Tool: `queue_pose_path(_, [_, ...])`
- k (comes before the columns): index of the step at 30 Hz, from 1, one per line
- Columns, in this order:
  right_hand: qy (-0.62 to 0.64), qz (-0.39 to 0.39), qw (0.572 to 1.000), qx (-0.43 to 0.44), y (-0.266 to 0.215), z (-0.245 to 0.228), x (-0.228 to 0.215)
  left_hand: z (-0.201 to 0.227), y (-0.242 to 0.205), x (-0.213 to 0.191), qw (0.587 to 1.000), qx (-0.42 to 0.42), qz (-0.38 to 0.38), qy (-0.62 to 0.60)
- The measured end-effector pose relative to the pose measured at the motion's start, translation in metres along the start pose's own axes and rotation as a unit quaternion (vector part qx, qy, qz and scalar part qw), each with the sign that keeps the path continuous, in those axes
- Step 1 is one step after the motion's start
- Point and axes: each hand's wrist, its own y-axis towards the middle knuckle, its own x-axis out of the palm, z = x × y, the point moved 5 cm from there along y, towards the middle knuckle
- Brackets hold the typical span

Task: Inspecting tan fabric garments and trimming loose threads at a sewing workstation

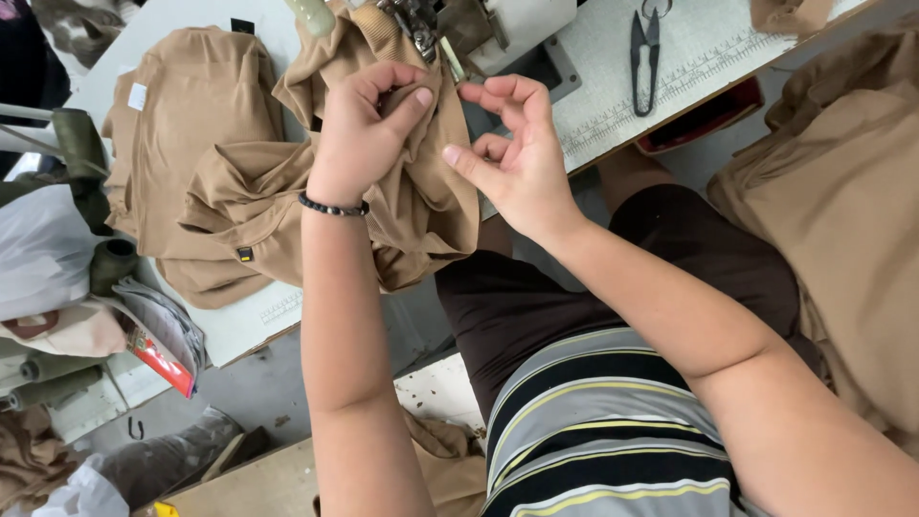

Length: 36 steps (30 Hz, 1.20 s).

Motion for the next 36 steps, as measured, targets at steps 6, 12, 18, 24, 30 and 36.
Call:
queue_pose_path(6, [0.055,-0.007,0.998,0.043,0.007,0.001,0.001,-0.006,0.002,-0.003,1.000,-0.007,-0.003,-0.018])
queue_pose_path(12, [0.070,0.004,0.997,0.043,0.008,0.010,0.000,-0.009,0.001,-0.004,0.999,-0.025,0.005,-0.037])
queue_pose_path(18, [0.107,0.009,0.992,0.061,0.008,0.017,-0.004,-0.011,0.004,-0.003,0.998,-0.035,0.007,-0.059])
queue_pose_path(24, [0.139,0.012,0.987,0.081,0.007,0.022,-0.005,-0.024,0.012,-0.002,0.992,-0.095,-0.001,-0.082])
queue_pose_path(30, [0.110,-0.004,0.993,0.052,0.005,0.016,-0.002,-0.014,0.008,-0.003,0.999,-0.030,0.003,-0.039])
queue_pose_path(36, [0.066,-0.018,0.997,0.031,0.004,0.013,-0.003,-0.012,0.006,-0.001,0.999,-0.026,0.020,-0.013])
